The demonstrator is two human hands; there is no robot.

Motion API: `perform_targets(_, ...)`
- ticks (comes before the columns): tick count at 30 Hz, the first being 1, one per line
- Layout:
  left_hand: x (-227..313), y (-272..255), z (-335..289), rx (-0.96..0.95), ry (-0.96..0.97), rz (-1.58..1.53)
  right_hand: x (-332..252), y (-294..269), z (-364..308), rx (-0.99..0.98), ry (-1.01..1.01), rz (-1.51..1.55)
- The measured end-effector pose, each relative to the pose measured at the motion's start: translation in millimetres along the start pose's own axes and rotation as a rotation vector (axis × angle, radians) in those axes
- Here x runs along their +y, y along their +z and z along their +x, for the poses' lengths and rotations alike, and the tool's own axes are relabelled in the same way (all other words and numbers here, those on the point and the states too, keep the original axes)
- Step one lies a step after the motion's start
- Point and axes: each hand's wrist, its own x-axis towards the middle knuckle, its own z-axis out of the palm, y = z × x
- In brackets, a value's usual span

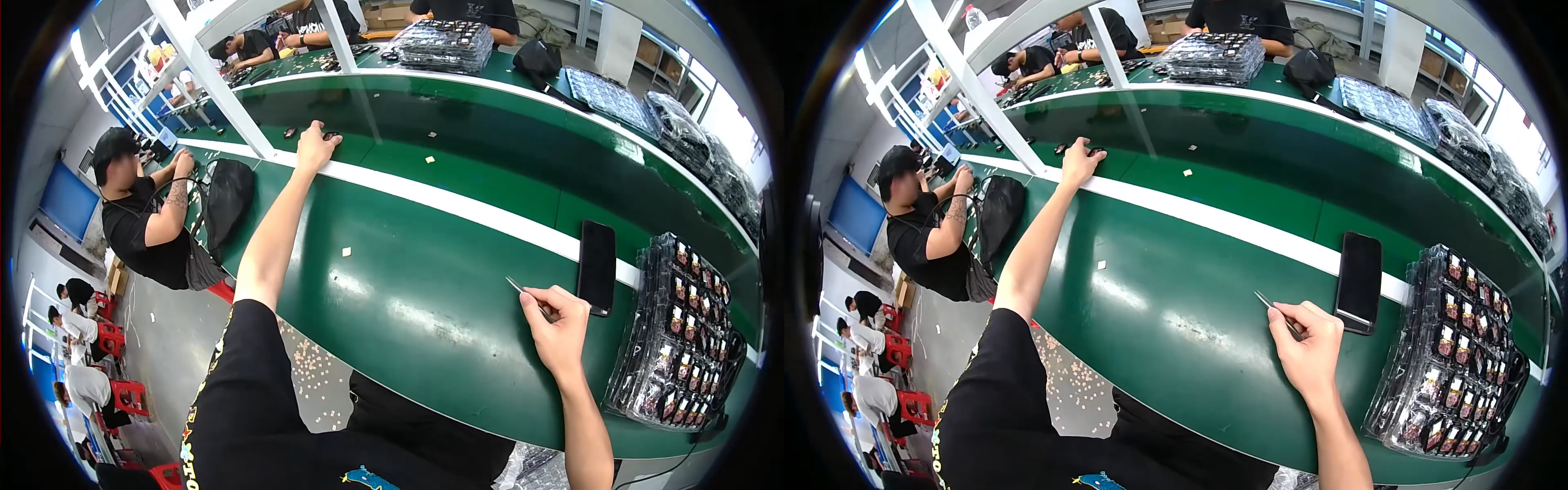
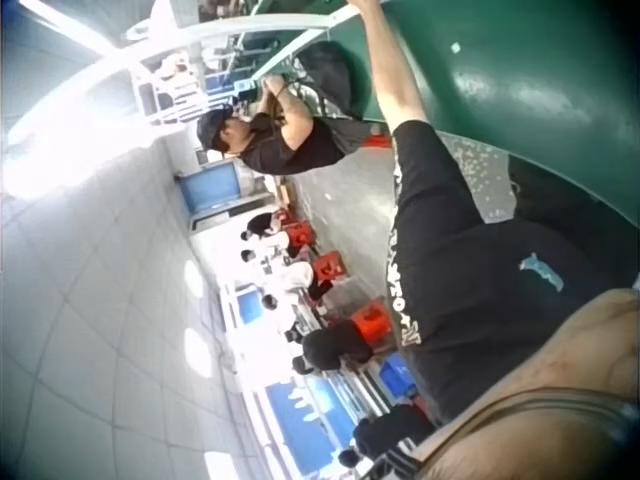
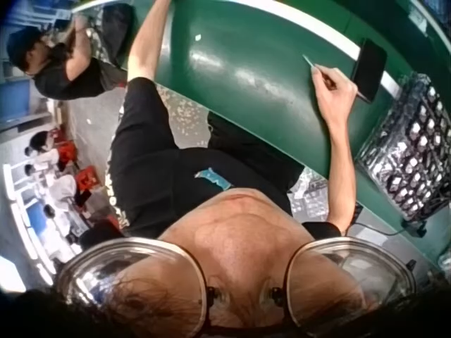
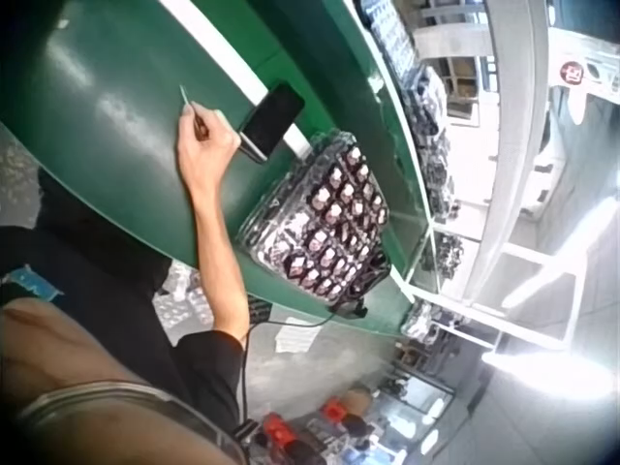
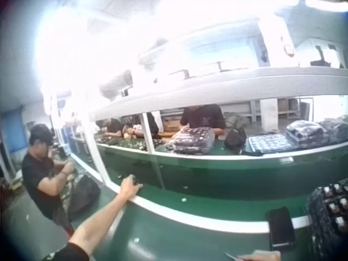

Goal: Perform final assembly and component placement for smartwatches at an industrial production line.

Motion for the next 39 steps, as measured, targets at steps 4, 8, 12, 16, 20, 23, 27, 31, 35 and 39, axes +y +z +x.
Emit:
perform_targets(4, 69, 4, -50, -0.139, 0.408, -0.392, 15, -1, -3, 0.043, 0.079, 0.086)
perform_targets(8, 174, -41, -168, -0.703, 0.771, -0.673, 18, -3, -2, 0.090, 0.196, 0.290)
perform_targets(12, 210, -52, -227, -1.019, 0.880, -0.722, 16, 0, 2, 0.062, 0.192, 0.300)
perform_targets(16, 212, -55, -237, -0.967, 0.925, -0.764, 18, 0, 1, 0.059, 0.178, 0.325)
perform_targets(20, 208, -52, -250, -0.789, 0.922, -0.705, 17, -1, 0, 0.052, 0.169, 0.257)
perform_targets(23, 200, -46, -250, -0.760, 1.000, -0.510, 14, 0, -1, 0.044, 0.144, 0.246)
perform_targets(27, 200, -45, -247, -0.827, 1.001, -0.530, 13, -1, -3, 0.021, 0.122, 0.189)
perform_targets(31, 201, -48, -246, -0.882, 0.929, -0.597, 9, 2, -3, 0.010, 0.110, 0.164)
perform_targets(35, 196, -45, -242, -0.871, 1.046, -0.500, 2, 6, -4, -0.026, 0.127, 0.165)
perform_targets(39, 200, -49, -242, -0.930, 0.971, -0.580, -4, 8, -5, -0.058, 0.152, 0.132)
